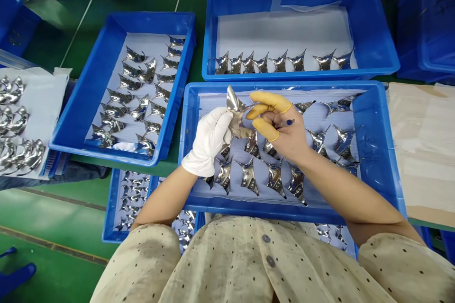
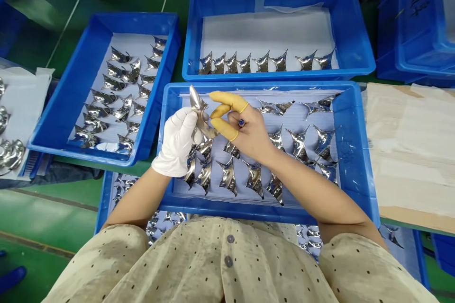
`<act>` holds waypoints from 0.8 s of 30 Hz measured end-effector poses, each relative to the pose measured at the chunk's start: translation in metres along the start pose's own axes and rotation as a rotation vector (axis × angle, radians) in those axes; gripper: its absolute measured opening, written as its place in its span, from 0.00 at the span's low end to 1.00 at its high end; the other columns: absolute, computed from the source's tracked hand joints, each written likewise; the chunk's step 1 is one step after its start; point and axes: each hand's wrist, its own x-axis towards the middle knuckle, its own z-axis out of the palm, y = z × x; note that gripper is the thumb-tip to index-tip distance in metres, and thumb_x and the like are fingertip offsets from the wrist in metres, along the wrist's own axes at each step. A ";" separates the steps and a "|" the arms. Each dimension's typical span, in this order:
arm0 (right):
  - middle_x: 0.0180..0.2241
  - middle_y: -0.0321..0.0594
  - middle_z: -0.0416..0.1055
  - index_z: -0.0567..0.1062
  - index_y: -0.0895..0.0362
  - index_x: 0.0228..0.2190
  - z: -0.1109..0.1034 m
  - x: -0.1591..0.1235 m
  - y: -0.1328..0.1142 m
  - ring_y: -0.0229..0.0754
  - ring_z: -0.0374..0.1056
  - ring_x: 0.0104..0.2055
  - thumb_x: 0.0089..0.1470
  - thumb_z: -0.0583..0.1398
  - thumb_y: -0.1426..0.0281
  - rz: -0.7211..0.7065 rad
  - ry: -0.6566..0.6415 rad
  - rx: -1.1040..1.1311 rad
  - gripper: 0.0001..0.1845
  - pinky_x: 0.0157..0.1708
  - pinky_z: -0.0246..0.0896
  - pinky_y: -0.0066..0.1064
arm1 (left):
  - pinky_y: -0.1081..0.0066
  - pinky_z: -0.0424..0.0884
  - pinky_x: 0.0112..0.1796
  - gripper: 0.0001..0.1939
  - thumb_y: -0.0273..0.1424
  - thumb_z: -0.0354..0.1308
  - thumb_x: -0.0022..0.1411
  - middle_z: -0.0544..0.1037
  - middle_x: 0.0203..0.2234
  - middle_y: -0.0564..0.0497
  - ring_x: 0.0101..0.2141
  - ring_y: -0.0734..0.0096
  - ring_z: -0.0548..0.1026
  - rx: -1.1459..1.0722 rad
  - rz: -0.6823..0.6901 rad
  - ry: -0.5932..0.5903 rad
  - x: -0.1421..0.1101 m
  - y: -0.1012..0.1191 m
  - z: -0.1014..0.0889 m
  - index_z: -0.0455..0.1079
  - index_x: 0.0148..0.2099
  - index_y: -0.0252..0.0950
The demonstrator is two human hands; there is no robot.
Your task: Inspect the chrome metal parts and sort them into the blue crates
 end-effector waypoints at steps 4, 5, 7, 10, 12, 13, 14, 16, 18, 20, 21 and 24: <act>0.37 0.37 0.79 0.82 0.51 0.46 0.003 0.008 -0.005 0.36 0.70 0.31 0.60 0.67 0.52 0.036 0.000 0.050 0.19 0.34 0.72 0.32 | 0.72 0.63 0.17 0.23 0.55 0.62 0.66 0.69 0.12 0.58 0.13 0.77 0.64 -0.024 -0.075 -0.054 -0.002 -0.001 0.002 0.75 0.38 0.39; 0.37 0.37 0.79 0.82 0.52 0.42 0.004 0.012 -0.005 0.37 0.73 0.34 0.60 0.67 0.52 0.041 0.026 0.087 0.18 0.37 0.73 0.33 | 0.72 0.61 0.16 0.24 0.56 0.61 0.67 0.69 0.12 0.58 0.12 0.77 0.63 -0.042 -0.100 -0.071 -0.002 -0.001 0.002 0.74 0.36 0.39; 0.37 0.38 0.79 0.82 0.53 0.38 0.007 0.017 -0.005 0.38 0.75 0.38 0.60 0.67 0.51 0.072 0.072 0.178 0.18 0.41 0.76 0.33 | 0.73 0.58 0.15 0.27 0.57 0.57 0.69 0.67 0.10 0.58 0.11 0.79 0.61 -0.081 -0.143 -0.103 -0.003 0.000 0.002 0.72 0.33 0.39; 0.36 0.36 0.78 0.80 0.53 0.36 0.011 0.023 -0.003 0.37 0.76 0.38 0.59 0.67 0.50 0.153 0.078 0.270 0.19 0.41 0.77 0.33 | 0.74 0.56 0.14 0.27 0.57 0.55 0.70 0.64 0.09 0.59 0.10 0.80 0.60 -0.098 -0.175 -0.124 -0.003 0.000 0.002 0.71 0.32 0.39; 0.35 0.36 0.78 0.80 0.53 0.35 0.013 0.024 -0.001 0.37 0.75 0.37 0.57 0.68 0.48 0.189 0.076 0.274 0.21 0.40 0.78 0.33 | 0.75 0.55 0.14 0.24 0.55 0.58 0.69 0.66 0.10 0.59 0.11 0.80 0.60 -0.092 -0.190 -0.134 -0.002 -0.002 0.002 0.71 0.33 0.39; 0.35 0.35 0.78 0.80 0.54 0.35 0.014 0.024 0.000 0.37 0.75 0.37 0.56 0.68 0.48 0.194 0.083 0.261 0.21 0.39 0.78 0.33 | 0.75 0.56 0.14 0.23 0.54 0.59 0.69 0.66 0.11 0.60 0.11 0.80 0.61 -0.092 -0.198 -0.139 -0.002 -0.003 0.002 0.72 0.35 0.40; 0.36 0.35 0.78 0.80 0.53 0.34 0.015 0.024 0.001 0.38 0.75 0.37 0.56 0.68 0.48 0.190 0.094 0.243 0.21 0.39 0.79 0.34 | 0.75 0.56 0.15 0.22 0.53 0.60 0.69 0.67 0.11 0.60 0.11 0.80 0.61 -0.095 -0.207 -0.143 -0.002 -0.004 0.002 0.72 0.36 0.40; 0.37 0.36 0.79 0.80 0.53 0.34 0.017 0.023 0.002 0.39 0.76 0.39 0.55 0.69 0.48 0.164 0.117 0.200 0.20 0.40 0.80 0.35 | 0.76 0.57 0.15 0.21 0.53 0.60 0.69 0.68 0.12 0.60 0.12 0.80 0.62 -0.105 -0.224 -0.146 -0.001 -0.006 0.002 0.72 0.37 0.40; 0.40 0.38 0.80 0.80 0.51 0.34 0.019 0.023 0.004 0.42 0.77 0.41 0.55 0.70 0.50 0.131 0.121 0.173 0.18 0.42 0.80 0.38 | 0.77 0.58 0.15 0.22 0.53 0.59 0.69 0.69 0.13 0.59 0.12 0.81 0.63 -0.116 -0.231 -0.144 -0.001 -0.007 0.003 0.71 0.35 0.39; 0.40 0.39 0.81 0.81 0.50 0.34 0.019 0.022 0.005 0.44 0.78 0.43 0.55 0.70 0.51 0.103 0.114 0.162 0.17 0.43 0.80 0.39 | 0.77 0.59 0.16 0.23 0.54 0.60 0.69 0.69 0.13 0.58 0.13 0.81 0.63 -0.125 -0.222 -0.141 -0.001 -0.007 0.004 0.69 0.33 0.39; 0.40 0.39 0.81 0.82 0.50 0.34 0.019 0.022 0.005 0.44 0.78 0.42 0.55 0.70 0.51 0.092 0.111 0.155 0.16 0.43 0.80 0.39 | 0.77 0.60 0.16 0.24 0.54 0.60 0.69 0.69 0.14 0.58 0.13 0.81 0.64 -0.126 -0.215 -0.140 -0.001 -0.006 0.004 0.70 0.33 0.39; 0.39 0.39 0.82 0.82 0.52 0.36 0.019 0.021 0.003 0.42 0.77 0.40 0.55 0.71 0.51 0.063 0.115 0.128 0.18 0.43 0.80 0.38 | 0.76 0.62 0.16 0.24 0.56 0.61 0.67 0.70 0.14 0.58 0.14 0.79 0.65 -0.122 -0.193 -0.132 0.000 -0.006 0.004 0.72 0.36 0.40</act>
